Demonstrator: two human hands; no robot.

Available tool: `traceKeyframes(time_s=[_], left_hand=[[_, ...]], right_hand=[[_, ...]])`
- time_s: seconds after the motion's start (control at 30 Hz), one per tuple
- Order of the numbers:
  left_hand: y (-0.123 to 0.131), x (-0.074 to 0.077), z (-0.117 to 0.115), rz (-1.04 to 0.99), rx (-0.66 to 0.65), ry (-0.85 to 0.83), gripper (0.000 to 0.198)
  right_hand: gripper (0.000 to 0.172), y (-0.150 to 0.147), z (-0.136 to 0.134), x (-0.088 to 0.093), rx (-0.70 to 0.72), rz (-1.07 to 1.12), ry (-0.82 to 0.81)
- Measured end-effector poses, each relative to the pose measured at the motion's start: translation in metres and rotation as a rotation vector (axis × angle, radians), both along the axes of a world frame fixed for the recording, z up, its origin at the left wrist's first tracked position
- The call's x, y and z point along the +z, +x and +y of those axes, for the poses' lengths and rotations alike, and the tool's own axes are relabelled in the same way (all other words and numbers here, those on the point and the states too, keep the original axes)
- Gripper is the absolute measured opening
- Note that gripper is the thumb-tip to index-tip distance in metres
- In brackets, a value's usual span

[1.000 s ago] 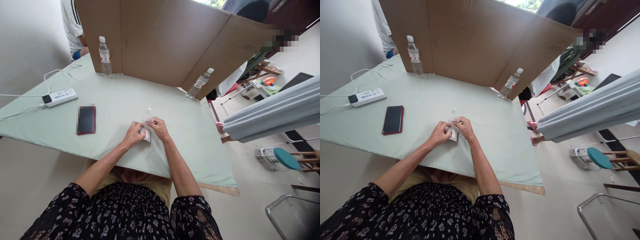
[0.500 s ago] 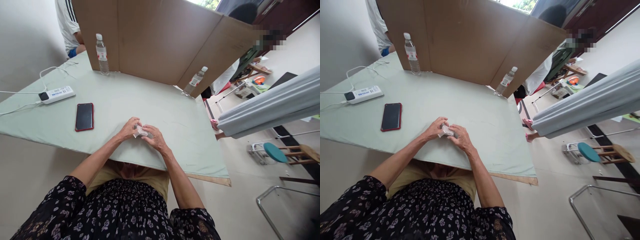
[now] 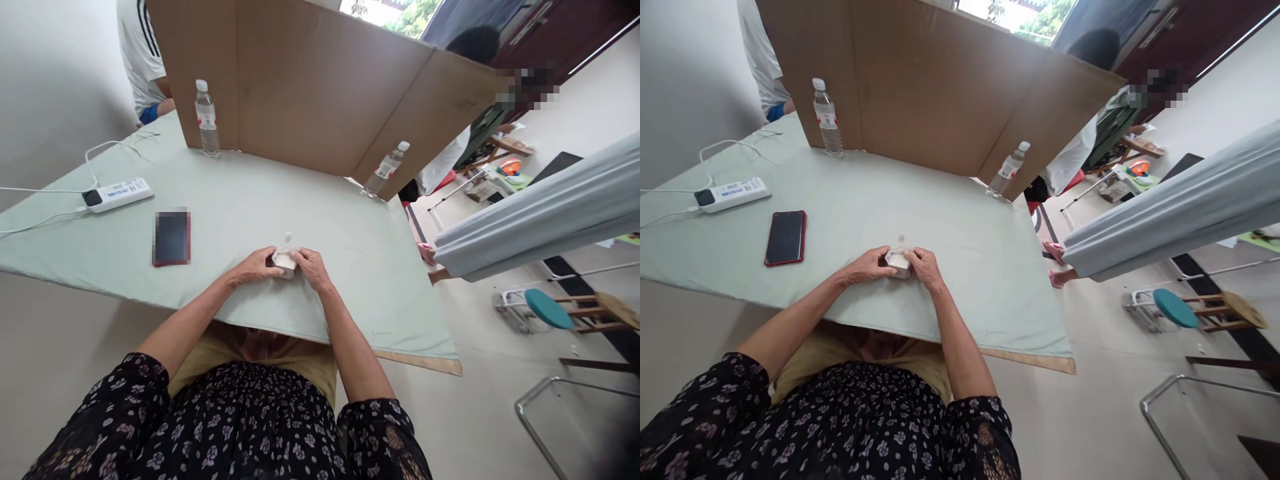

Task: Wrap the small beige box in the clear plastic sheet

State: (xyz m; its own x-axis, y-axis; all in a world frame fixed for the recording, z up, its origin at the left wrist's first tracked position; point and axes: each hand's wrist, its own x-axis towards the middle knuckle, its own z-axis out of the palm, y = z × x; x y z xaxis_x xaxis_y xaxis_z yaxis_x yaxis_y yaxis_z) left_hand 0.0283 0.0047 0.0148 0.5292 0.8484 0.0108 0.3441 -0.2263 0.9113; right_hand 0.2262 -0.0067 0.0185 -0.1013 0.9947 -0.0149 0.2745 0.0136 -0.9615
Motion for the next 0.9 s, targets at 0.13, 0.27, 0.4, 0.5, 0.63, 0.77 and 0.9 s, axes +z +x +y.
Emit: traceKeyframes(time_s=[0.13, 0.27, 0.4, 0.5, 0.63, 0.77, 0.9], left_hand=[[0.0, 0.007, -0.007, -0.097, 0.015, -0.147, 0.046], [0.004, 0.015, -0.011, -0.09, 0.076, -0.188, 0.046], [0.008, 0.016, -0.01, -0.179, 0.04, -0.217, 0.049], [0.008, 0.014, -0.01, -0.296, 0.054, -0.298, 0.052], [0.006, 0.01, -0.01, -0.352, 0.124, -0.411, 0.047], [0.005, 0.011, -0.012, -0.353, 0.148, -0.407, 0.045], [0.004, 0.011, -0.012, -0.371, 0.144, -0.399, 0.049]], right_hand=[[0.05, 0.001, -0.009, 0.0, 0.013, 0.085, -0.071], [0.051, 0.005, -0.019, 0.0, 0.065, 0.155, -0.047], [0.056, 0.006, -0.023, -0.002, 0.101, 0.193, -0.044], [0.051, 0.002, -0.022, -0.005, 0.074, 0.19, -0.038], [0.045, -0.005, -0.024, -0.008, 0.053, 0.124, -0.003], [0.044, -0.009, -0.026, -0.009, -0.01, 0.028, 0.062], [0.044, -0.009, -0.022, -0.009, -0.008, -0.025, 0.09]])
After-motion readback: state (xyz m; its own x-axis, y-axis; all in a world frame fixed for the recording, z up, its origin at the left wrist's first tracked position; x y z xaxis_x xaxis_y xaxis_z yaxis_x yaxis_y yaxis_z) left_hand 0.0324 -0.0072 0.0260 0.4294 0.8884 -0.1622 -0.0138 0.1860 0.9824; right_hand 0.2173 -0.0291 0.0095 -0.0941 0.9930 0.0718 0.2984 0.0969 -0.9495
